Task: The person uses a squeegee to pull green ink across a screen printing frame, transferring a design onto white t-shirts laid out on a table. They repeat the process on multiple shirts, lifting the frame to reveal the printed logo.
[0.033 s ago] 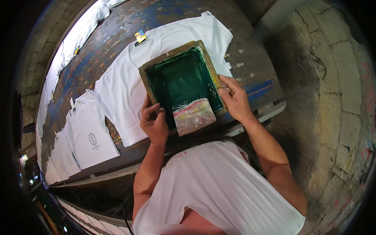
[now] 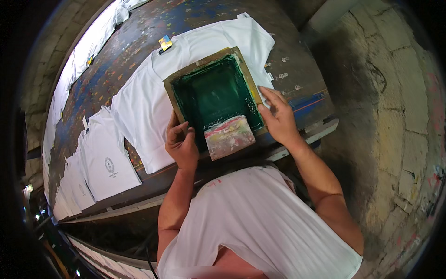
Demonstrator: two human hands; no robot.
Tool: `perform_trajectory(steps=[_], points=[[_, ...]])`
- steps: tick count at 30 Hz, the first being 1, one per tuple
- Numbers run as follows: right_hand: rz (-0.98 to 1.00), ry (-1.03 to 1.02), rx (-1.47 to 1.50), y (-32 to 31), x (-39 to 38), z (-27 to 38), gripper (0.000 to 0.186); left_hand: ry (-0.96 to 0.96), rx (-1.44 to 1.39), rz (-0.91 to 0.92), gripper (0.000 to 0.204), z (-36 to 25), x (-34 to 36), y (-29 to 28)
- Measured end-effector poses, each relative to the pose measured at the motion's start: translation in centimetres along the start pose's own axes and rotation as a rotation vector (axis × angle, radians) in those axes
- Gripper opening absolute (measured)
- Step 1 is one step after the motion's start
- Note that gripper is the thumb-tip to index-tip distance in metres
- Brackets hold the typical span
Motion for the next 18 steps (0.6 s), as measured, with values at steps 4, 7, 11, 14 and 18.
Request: perform_trajectory(steps=[4,7,11,14,18], points=[[0.235,-0.372,-0.192,0.2,-0.9,6.4,0.054,0.009,-0.028,0.017,0.017,0.0,0.2,0.0],[0.487,-0.523,-0.29,2.8,-2.3,8.8,0.047,0.016,-0.042,0.027,0.014,0.5,0.9,0.3],[0.43,-0.601,-0.385,3.9,-1.6,9.7,0.043,0.022,0.005,0.038,0.012,0.8,1.2,0.1],[0.392,-0.629,-0.391,4.4,-0.8,10.3,0.044,0.028,0.0,0.031,0.011,1.2,1.2,0.0],[0.492,-0.612,-0.419,5.5,0.6,10.7,0.046,0.041,0.098,0.024,0.011,1.7,1.3,-0.2]])
Point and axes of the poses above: each hand's wrist, its own x-axis towards the middle knuckle, its own y-axis out of the palm, z = x × y, the point moved 7 cm from there along x, towards the middle knuckle, and after that the axes turned 7 degrees about -y, right-handed, at the moved point
